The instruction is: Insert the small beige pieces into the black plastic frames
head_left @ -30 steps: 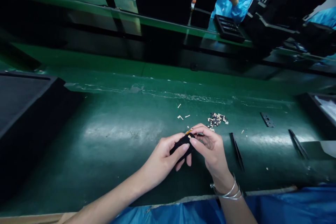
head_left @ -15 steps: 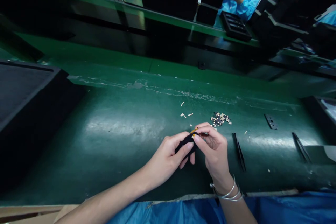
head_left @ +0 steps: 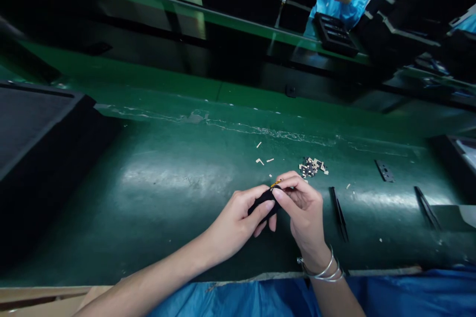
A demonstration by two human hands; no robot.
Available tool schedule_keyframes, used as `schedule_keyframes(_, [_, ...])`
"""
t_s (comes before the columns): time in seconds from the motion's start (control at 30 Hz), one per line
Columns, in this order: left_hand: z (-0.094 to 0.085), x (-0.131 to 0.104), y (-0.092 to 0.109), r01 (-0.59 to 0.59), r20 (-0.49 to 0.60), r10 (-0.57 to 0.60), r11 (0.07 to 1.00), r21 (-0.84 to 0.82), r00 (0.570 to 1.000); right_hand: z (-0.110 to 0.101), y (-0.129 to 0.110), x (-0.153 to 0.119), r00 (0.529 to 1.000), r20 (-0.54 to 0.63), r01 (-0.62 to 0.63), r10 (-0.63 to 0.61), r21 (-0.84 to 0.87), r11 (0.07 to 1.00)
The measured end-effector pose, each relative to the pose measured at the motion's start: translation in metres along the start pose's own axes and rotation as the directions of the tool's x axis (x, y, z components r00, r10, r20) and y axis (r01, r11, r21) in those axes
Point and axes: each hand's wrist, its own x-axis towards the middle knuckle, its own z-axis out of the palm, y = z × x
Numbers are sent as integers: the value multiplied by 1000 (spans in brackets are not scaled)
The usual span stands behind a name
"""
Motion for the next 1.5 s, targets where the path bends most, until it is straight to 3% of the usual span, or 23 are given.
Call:
schedule_keyframes(0.3, [4,2,0,-66,-62,79,981,184,995,6,0,-5,986,34,-167,163,196,966])
schedule_keyframes(0.43, [2,3,-2,15,21,-13,997,-82,1000,4,-1,-4,993,13,-116,115,136,984])
schedule_keyframes(0.53, [1,4,-4,75,96,-50,956,-284,994,1,-2,-2,999,8,-53,52,76,996])
schedule_keyframes(0.77, [-1,4,-7,113,133,-63,907,-405,989,1,-4,-2,999,11,-44,44,9,999])
schedule_keyframes(0.87, [-2,5,-4,115,130,-71,921,-371,989,-2,-6,0,999,10,44,-43,-155,987])
schedule_keyframes(1.0, [-2,5,-1,77,53,-66,970,-230,996,-8,-8,4,939,77,327,-334,-492,807])
schedule_keyframes(1.1, [-2,5,-3,57,15,-55,990,-133,998,-10,-9,7,875,165,458,-455,-584,670])
schedule_keyframes(1.3, [-2,4,-5,37,-13,-37,997,-62,999,-13,-12,7,789,265,549,-554,-710,441])
schedule_keyframes(1.5, [0,6,-9,9,-22,-10,997,-71,1000,0,-15,10,777,329,588,-537,-683,433])
